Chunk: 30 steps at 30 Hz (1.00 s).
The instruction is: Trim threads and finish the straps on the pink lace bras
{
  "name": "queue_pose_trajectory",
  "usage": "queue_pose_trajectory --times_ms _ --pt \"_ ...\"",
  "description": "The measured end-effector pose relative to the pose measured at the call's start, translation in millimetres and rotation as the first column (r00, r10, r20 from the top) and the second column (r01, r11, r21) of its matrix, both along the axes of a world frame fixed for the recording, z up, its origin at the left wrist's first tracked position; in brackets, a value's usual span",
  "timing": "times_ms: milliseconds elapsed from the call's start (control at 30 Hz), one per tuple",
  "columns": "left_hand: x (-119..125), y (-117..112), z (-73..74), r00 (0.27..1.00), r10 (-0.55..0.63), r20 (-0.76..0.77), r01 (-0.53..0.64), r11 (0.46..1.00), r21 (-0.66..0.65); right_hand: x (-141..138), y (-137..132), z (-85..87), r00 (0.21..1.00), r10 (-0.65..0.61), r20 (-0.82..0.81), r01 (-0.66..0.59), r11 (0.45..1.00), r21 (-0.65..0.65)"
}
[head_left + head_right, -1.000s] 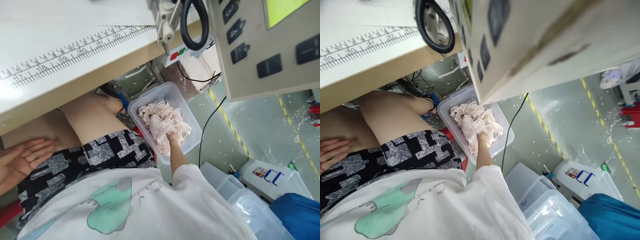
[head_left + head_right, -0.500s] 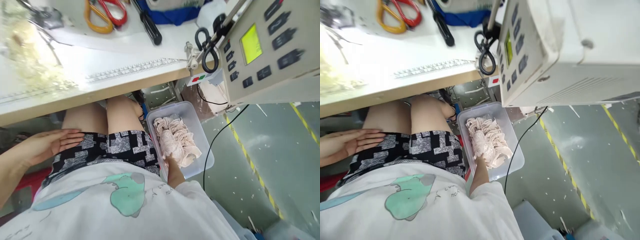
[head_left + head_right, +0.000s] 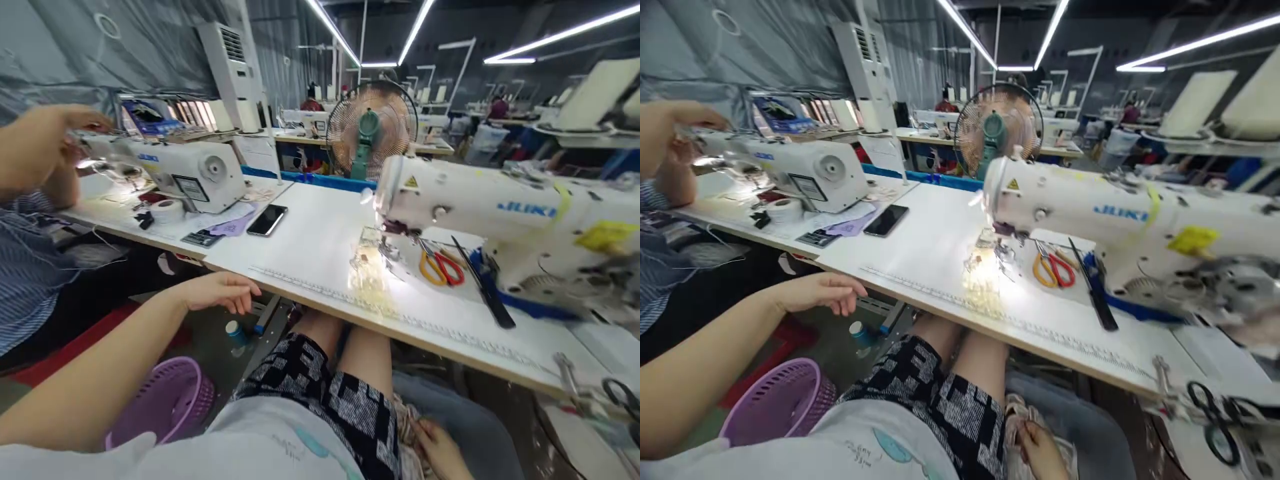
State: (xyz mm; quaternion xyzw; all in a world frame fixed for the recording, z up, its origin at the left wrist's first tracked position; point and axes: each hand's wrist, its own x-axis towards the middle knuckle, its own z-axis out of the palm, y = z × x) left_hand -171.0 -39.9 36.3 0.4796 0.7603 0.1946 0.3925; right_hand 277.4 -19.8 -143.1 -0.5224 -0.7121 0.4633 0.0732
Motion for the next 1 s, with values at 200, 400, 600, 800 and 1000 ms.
queue_pose_trajectory --times_ms 200,400,600,800,1000 --pt "-119 23 11.9 0.803 0.298 -0.517 -0.162 0.943 0.292 -110 36 106.4 0.922 0.386 -0.031 -0.384 0.922 0.059" --pt "-170 46 -13.5 0.612 0.210 -0.762 0.099 0.936 0.337 -283 77 180.3 0.837 0.525 0.151 -0.537 0.741 0.404" --pt "-197 62 -22.4 0.500 0.124 -0.857 0.239 0.932 0.274 -450 127 179.7 0.890 0.315 0.331 -0.449 0.737 0.505" --pt "-204 62 -18.8 0.439 0.118 -0.891 0.273 0.927 0.257 -511 151 168.6 0.907 0.181 0.381 -0.361 0.800 0.479" --pt "-190 43 -0.2 0.437 0.162 -0.884 0.320 0.891 0.322 -496 179 172.6 0.878 0.157 0.451 -0.364 0.833 0.418"
